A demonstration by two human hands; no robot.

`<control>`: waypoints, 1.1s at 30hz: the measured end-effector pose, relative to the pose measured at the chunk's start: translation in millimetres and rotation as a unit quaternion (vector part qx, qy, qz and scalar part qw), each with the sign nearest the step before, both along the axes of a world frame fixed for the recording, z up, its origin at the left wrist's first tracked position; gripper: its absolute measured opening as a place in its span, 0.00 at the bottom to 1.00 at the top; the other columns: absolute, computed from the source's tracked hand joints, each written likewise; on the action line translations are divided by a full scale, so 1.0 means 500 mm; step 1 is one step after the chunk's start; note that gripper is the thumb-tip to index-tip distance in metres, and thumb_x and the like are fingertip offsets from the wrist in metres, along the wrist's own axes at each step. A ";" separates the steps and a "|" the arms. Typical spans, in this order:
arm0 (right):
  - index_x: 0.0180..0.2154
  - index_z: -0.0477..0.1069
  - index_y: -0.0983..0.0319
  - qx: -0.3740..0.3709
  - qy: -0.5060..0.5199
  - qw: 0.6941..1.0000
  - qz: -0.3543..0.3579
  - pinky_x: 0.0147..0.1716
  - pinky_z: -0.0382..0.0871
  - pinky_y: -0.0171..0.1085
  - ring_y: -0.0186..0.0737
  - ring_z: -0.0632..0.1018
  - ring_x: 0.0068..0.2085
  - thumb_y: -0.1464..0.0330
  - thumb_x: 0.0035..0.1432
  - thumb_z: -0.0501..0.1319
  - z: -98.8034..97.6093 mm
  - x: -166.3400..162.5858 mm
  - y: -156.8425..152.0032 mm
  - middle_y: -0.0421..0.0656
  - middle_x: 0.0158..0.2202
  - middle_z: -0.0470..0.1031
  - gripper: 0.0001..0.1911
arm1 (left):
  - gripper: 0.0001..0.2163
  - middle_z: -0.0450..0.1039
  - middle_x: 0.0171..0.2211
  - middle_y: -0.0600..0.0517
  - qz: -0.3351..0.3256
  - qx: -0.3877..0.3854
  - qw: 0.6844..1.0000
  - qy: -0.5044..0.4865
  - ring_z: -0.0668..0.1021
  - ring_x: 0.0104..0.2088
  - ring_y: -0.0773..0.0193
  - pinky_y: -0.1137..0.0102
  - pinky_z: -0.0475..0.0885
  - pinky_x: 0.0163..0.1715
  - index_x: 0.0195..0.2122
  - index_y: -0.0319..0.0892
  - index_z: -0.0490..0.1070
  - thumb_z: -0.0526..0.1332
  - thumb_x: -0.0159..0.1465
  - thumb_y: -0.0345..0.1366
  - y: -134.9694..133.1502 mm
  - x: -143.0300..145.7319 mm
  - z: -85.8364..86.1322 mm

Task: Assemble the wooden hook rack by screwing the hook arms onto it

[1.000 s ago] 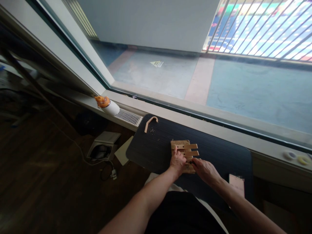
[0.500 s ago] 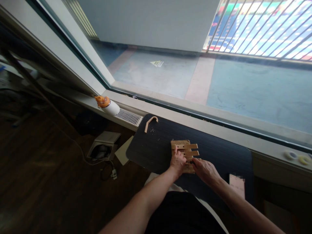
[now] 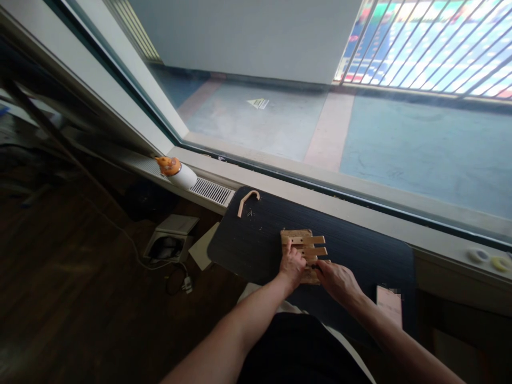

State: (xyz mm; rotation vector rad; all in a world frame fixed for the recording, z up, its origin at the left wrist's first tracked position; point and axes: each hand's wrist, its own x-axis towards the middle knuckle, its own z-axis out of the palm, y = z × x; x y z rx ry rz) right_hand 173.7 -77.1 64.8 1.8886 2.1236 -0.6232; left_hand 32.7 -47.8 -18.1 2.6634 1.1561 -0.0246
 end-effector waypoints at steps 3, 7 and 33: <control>0.36 0.73 0.61 0.000 -0.007 1.000 -0.005 0.32 0.66 0.34 0.41 0.80 0.34 0.69 0.61 0.50 -0.002 0.005 0.001 0.46 0.33 0.79 0.12 | 0.07 0.74 0.31 0.47 -0.001 -0.001 1.000 -0.001 0.72 0.42 0.55 0.46 0.48 0.60 0.34 0.37 0.76 0.59 0.60 0.33 0.000 0.000 -0.001; 0.38 0.73 0.60 -0.012 0.017 0.999 0.049 0.35 0.66 0.33 0.39 0.79 0.38 0.73 0.60 0.51 -0.001 0.008 0.006 0.45 0.36 0.79 0.12 | 0.07 0.74 0.30 0.48 -0.001 -0.003 1.000 -0.002 0.72 0.42 0.55 0.47 0.48 0.61 0.34 0.37 0.76 0.60 0.60 0.33 0.000 0.002 -0.003; 0.45 0.69 0.64 -0.075 -0.010 0.993 0.094 0.40 0.72 0.43 0.37 0.76 0.40 0.63 0.61 0.57 0.007 -0.014 0.036 0.43 0.43 0.73 0.13 | 0.07 0.74 0.28 0.48 0.015 0.007 1.000 -0.019 0.74 0.40 0.55 0.44 0.48 0.60 0.34 0.38 0.76 0.58 0.60 0.30 -0.003 0.007 -0.004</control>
